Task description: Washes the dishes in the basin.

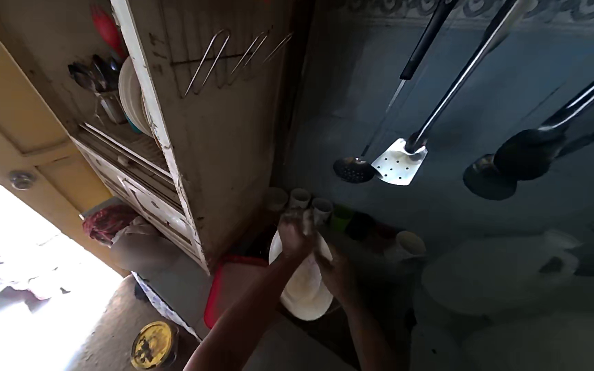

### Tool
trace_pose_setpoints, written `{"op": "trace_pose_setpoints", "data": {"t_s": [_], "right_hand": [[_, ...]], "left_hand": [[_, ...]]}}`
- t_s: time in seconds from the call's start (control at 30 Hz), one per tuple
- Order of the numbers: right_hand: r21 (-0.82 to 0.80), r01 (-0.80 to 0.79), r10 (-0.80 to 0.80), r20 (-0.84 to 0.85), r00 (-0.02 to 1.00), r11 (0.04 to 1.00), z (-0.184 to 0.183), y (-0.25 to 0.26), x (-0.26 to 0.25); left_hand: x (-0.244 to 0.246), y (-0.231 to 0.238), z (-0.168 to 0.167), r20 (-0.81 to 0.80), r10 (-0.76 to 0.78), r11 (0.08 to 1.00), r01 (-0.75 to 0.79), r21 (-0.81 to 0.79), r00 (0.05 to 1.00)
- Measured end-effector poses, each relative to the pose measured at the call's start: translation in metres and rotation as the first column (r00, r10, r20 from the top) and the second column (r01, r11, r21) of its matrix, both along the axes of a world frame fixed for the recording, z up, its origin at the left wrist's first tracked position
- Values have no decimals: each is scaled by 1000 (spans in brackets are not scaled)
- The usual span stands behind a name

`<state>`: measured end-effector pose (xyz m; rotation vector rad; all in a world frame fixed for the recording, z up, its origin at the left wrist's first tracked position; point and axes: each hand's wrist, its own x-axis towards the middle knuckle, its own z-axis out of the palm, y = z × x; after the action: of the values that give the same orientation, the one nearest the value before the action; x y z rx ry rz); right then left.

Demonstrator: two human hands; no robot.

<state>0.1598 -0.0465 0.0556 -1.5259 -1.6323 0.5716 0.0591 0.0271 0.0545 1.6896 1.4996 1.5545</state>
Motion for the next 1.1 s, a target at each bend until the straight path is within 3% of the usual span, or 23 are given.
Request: {"op": "trace_pose_setpoints", "data": {"t_s": [0.03, 0.07, 0.17, 0.2, 0.27, 0.33, 0.4, 0.43, 0.5, 0.53, 0.57, 0.6, 0.67, 0.73, 0.77, 0.8, 0.87, 0.93, 1.0, 1.03, 1.1], "right_hand": [[105, 29, -26, -29, 999, 994, -1, -2, 1], [209, 74, -61, -68, 996, 975, -3, -6, 1], [412, 164, -99, -176, 980, 896, -9, -16, 6], [384, 125, -55, -188, 981, 915, -7, -19, 11], [139, -1, 42, -290, 956, 990, 6, -32, 26], [-161, -87, 4, -455, 890, 983, 20, -45, 43], [-316, -97, -83, -512, 855, 944, 21, -52, 54], [-322, -107, -79, -514, 854, 941, 14, -54, 59], [-291, -70, -107, -549, 829, 954, 2, -59, 60], [-282, -43, -133, -575, 807, 958, -1, -63, 61], [-273, -27, -149, -604, 783, 962, -4, -67, 63], [-273, -15, -166, -627, 761, 962, -6, -72, 64], [-247, 6, -177, -678, 713, 969, -14, -81, 67], [-221, 11, -174, -732, 659, 975, -20, -86, 65], [-216, 8, -170, -748, 641, 976, -22, -86, 62], [-215, 7, -172, -761, 626, 977, -23, -84, 58], [-185, -12, -139, -781, 608, 983, -28, -73, 53], [-140, -3, -111, -798, 593, 990, -33, -57, 53], [-142, 25, -130, -803, 582, 990, -32, -46, 59], [-146, 28, -134, -797, 589, 989, -32, -42, 60], [-140, 31, -129, -781, 611, 990, -41, -41, 61]], "left_hand": [[6, 2, 0, 70, -7, 998, 3, 61, 998], [8, 6, 0, 163, 4, 1000, -5, 2, 987], [6, 26, -1, 443, 219, 903, -9, -429, 870], [8, 30, -2, 460, 277, 869, -16, -495, 843], [14, 24, 4, 379, 267, 843, -24, -537, 886], [24, 4, 16, 204, 98, 900, 1, -435, 974], [44, -20, 13, 32, -64, 993, 66, -95, 997], [56, -29, 5, -10, -130, 984, 130, 125, 991], [77, -37, -6, -102, -227, 825, 246, 508, 969], [80, -36, -8, -160, -245, 763, 292, 577, 956], [76, -34, -9, -205, -244, 759, 318, 569, 948], [69, -31, -10, -234, -215, 812, 306, 497, 948], [48, -18, -9, -232, -124, 970, 167, 179, 965], [32, 0, -7, -138, -2, 987, -20, -158, 990], [31, 6, -12, -89, 66, 974, -84, -212, 994], [36, 3, -18, -66, 87, 974, -99, -204, 994], [56, -24, -34, -95, -37, 994, 27, -104, 995], [81, -67, -60, -142, -196, 972, 212, 102, 970], [91, -89, -88, -230, -276, 893, 338, 297, 933], [87, -86, -98, -261, -282, 868, 361, 342, 923], [68, -63, -106, -295, -206, 914, 291, 281, 933]]}}
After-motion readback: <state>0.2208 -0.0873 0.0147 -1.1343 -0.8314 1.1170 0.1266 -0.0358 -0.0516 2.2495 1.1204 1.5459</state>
